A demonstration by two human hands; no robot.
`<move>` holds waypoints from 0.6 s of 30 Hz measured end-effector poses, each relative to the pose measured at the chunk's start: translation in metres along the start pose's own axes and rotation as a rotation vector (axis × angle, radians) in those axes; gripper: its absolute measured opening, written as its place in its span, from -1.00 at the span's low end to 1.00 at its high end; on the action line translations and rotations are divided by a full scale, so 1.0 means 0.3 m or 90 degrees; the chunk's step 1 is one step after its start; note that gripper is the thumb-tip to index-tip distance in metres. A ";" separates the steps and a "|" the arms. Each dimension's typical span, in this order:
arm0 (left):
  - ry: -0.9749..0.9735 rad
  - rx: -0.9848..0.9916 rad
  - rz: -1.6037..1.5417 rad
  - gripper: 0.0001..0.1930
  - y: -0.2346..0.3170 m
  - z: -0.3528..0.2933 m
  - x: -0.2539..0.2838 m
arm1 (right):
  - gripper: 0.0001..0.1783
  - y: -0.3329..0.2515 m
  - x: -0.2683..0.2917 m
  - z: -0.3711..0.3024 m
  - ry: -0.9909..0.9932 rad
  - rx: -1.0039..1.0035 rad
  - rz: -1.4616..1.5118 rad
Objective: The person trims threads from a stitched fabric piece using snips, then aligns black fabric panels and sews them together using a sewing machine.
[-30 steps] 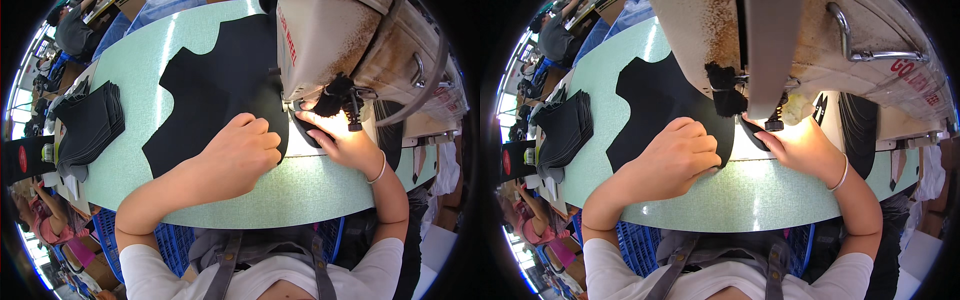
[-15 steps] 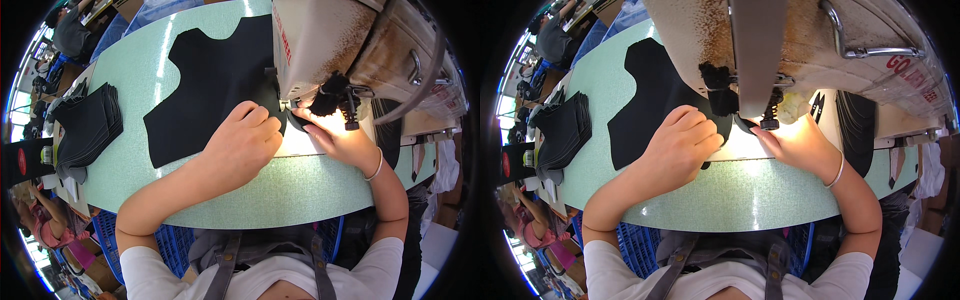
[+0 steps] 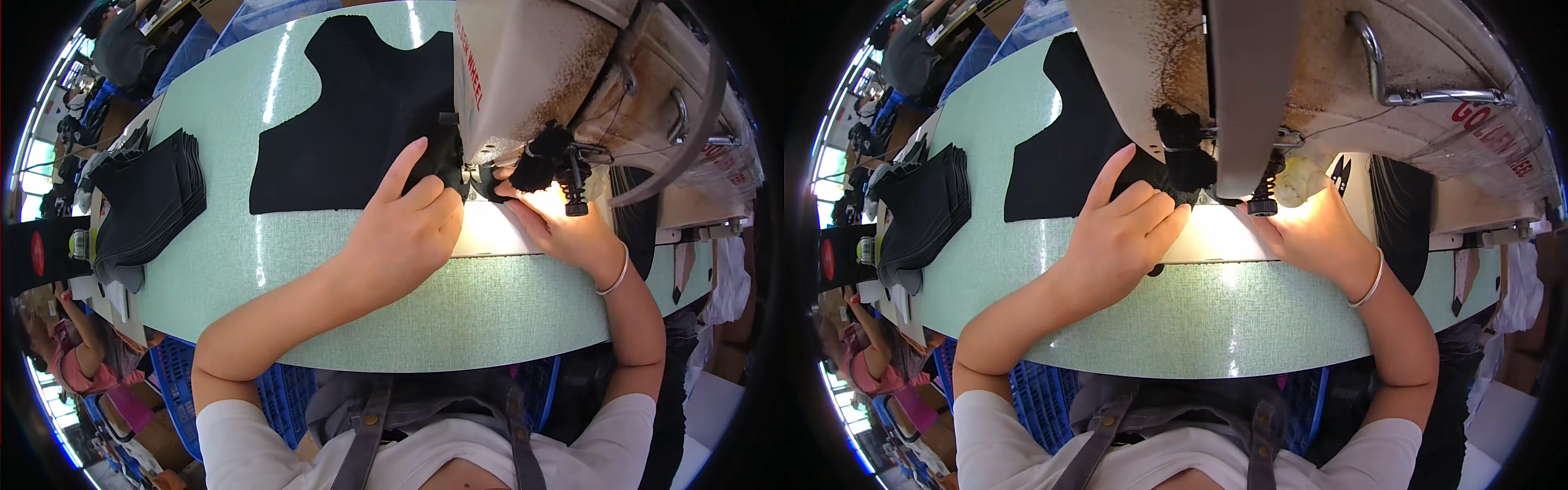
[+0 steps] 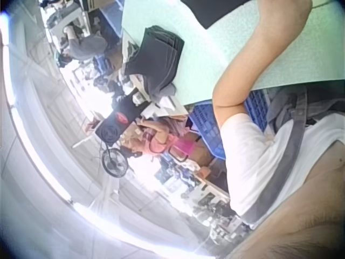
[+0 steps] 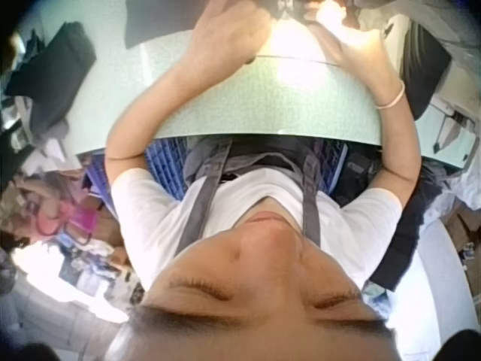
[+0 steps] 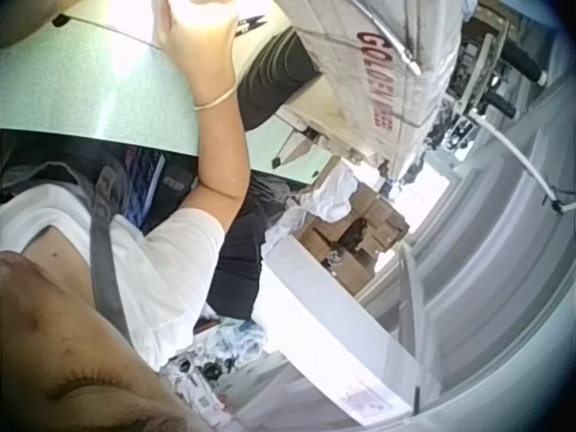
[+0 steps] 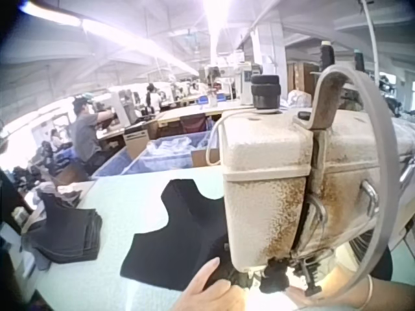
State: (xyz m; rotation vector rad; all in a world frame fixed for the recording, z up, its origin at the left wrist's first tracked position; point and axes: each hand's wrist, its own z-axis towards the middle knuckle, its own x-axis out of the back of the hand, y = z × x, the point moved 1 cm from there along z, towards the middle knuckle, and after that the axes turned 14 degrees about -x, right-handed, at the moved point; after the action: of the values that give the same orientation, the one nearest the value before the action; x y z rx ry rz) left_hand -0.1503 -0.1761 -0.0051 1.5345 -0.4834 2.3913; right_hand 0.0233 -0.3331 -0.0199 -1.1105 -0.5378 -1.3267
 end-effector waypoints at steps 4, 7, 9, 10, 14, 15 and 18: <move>0.026 0.038 -0.040 -0.77 0.016 0.013 -0.019 | -0.92 -0.011 0.014 0.001 -0.032 -0.009 -0.021; 0.045 0.054 -0.040 -0.73 0.022 0.015 -0.038 | -0.82 -0.025 0.026 0.009 -0.028 0.014 -0.050; 0.049 0.067 -0.057 -0.70 0.021 0.022 -0.043 | -0.77 -0.023 0.021 0.001 -0.027 0.029 -0.066; 0.049 0.066 -0.057 -0.70 0.022 0.024 -0.048 | -0.75 -0.013 0.005 -0.013 -0.036 0.020 -0.060; 0.068 0.098 -0.077 -0.70 0.024 0.026 -0.071 | -0.72 0.003 -0.004 -0.032 -0.121 0.011 -0.113; 0.073 0.107 -0.072 -0.71 0.025 0.028 -0.076 | -0.72 0.000 -0.002 -0.033 -0.121 0.009 -0.114; 0.163 0.075 -0.012 -0.85 0.028 0.037 -0.104 | -0.51 -0.025 0.006 -0.011 -0.135 0.007 -0.144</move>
State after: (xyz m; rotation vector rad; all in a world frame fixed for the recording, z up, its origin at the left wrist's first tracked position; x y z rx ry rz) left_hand -0.1317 -0.1894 -0.0304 1.2431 -0.2777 2.5932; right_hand 0.0159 -0.3358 -0.0175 -1.2152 -0.8463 -1.4052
